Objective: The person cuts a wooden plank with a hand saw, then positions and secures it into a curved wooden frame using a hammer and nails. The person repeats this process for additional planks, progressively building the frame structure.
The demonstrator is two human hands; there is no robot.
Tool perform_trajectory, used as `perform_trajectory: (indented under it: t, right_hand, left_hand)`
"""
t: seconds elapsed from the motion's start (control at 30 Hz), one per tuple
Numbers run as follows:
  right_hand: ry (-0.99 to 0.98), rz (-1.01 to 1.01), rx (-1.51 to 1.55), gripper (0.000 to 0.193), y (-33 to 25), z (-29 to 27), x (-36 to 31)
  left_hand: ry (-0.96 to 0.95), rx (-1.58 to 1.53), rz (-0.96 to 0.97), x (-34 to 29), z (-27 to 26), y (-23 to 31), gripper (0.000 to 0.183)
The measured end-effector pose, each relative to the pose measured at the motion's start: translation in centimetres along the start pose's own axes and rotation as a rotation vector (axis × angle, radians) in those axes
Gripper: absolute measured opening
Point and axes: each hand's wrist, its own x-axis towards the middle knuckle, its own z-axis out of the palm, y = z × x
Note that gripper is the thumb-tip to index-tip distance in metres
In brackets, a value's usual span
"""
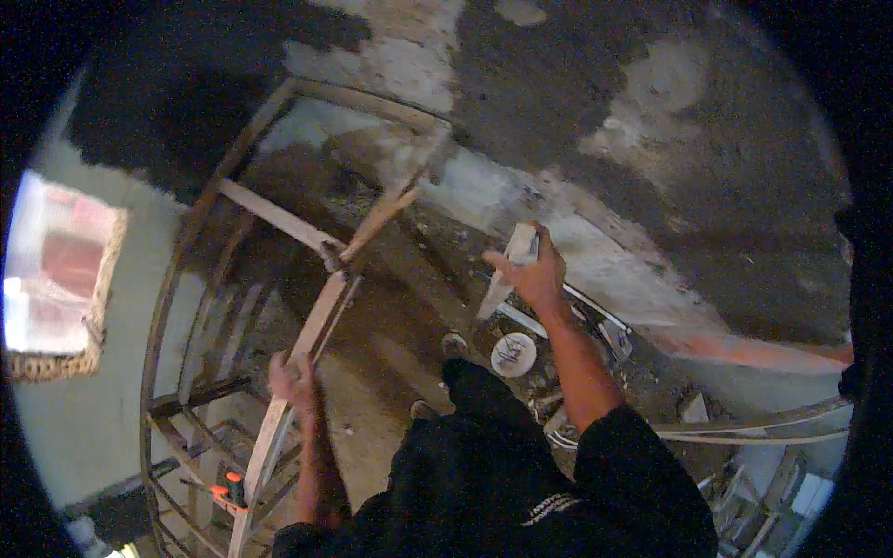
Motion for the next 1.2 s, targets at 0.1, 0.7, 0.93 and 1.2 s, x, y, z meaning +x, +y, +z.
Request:
perform_trajectory:
  t: [0.1, 0.7, 0.93, 1.2]
  right_hand:
    - [-0.029, -0.165, -0.086, 0.095, -9.3, -2.3, -3.5]
    - [-0.455, -0.108, 0.018, 0.098, -18.7, -9.6, -23.3]
    - [-0.656, 0.074, -0.446, 0.095, -5.6, -17.7, -38.3]
    - [-0.584, 0.554, -0.832, 0.077, 2.5, -24.2, -41.0]
  left_hand:
    - [-0.293, -0.555, 0.091, -5.1, 0.5, 9.1, 0.057]
    - [-0.777, -1.104, -0.297, -15.1, -8.5, 17.3, 0.05]
    - [-0.895, -0.924, -0.61, -15.9, -6.5, 16.4, 0.06]
    - [-1.021, -0.767, -0.815, -20.5, 3.1, 15.8, 0.075]
